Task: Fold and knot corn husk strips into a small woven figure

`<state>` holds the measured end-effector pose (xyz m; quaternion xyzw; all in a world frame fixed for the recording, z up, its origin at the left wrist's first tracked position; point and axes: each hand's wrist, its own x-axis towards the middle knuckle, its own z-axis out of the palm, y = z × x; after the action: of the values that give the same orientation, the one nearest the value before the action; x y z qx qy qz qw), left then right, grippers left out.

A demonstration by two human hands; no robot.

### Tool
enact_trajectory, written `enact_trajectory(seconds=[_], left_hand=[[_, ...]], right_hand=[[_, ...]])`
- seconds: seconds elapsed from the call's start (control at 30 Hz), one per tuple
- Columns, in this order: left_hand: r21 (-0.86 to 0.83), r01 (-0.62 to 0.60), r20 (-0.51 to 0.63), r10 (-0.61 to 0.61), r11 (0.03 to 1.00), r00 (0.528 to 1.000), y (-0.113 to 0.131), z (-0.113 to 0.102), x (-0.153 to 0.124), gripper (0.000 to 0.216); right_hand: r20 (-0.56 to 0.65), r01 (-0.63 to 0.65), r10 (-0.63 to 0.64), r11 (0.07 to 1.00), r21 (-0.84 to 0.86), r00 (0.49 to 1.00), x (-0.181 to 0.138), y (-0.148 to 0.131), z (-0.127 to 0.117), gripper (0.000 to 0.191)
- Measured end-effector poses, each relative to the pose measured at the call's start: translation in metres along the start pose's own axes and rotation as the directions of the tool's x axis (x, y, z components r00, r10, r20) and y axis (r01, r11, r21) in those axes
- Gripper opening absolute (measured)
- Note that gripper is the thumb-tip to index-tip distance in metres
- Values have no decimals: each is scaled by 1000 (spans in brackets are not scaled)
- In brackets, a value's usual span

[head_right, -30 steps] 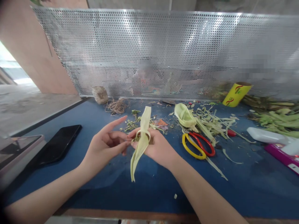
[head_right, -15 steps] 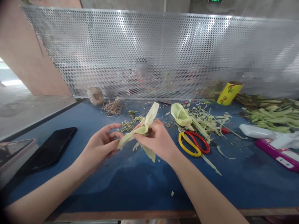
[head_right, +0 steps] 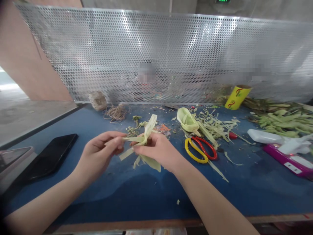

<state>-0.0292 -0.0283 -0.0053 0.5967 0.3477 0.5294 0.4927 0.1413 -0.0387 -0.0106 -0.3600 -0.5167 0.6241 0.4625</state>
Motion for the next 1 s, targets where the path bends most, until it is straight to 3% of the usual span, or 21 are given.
enact_trajectory(seconds=[0.07, 0.1, 0.17, 0.23, 0.3, 0.4, 0.5, 0.63, 0.77, 0.87, 1.0], left_hand=[[-147, -51, -120, 33, 988, 992, -2, 1, 1, 20], [-224, -16, -127, -13, 974, 992, -3, 2, 1, 28], [-294, 149, -13, -160, 944, 987, -3, 5, 0, 32], [-208, 294, 153, -265, 933, 952, -2, 8, -2, 32], [-62, 289, 231, -268, 955, 936, -1, 11, -3, 28], [-39, 262, 228, -247, 964, 942, -2, 12, -3, 21], [-184, 402, 215, -362, 897, 907, -4, 11, -1, 22], [-304, 491, 124, -477, 816, 870, -3, 10, 0, 24], [-310, 573, 163, -552, 758, 818, 0, 11, -3, 17], [-299, 532, 137, -516, 792, 845, -2, 12, -4, 23], [-261, 430, 132, -410, 864, 903, -6, 11, -5, 30]], right_hand=[[0, -18, 18, 1000, 16, 1000, -1, 0, -1, 14], [-2, -18, 18, 1000, 10, 1000, -1, 1, -1, 14], [11, -7, 7, 1000, -20, 1000, -1, 1, -1, 15], [42, 12, -9, 998, -60, 999, -1, 0, -2, 17], [44, 25, -19, 991, -132, 999, 0, 0, -2, 21], [-16, 39, -47, 946, -323, 999, 0, 0, -5, 22], [-39, 34, -56, 904, -427, 998, 0, 1, -8, 25], [-21, 15, -25, 920, -392, 999, 0, 1, -8, 29], [-57, 18, -39, 944, -329, 998, 2, 1, -7, 27], [-108, 27, -66, 943, -332, 992, 3, 1, -7, 25], [-15, 17, -22, 963, -269, 1000, 1, 1, -3, 25]])
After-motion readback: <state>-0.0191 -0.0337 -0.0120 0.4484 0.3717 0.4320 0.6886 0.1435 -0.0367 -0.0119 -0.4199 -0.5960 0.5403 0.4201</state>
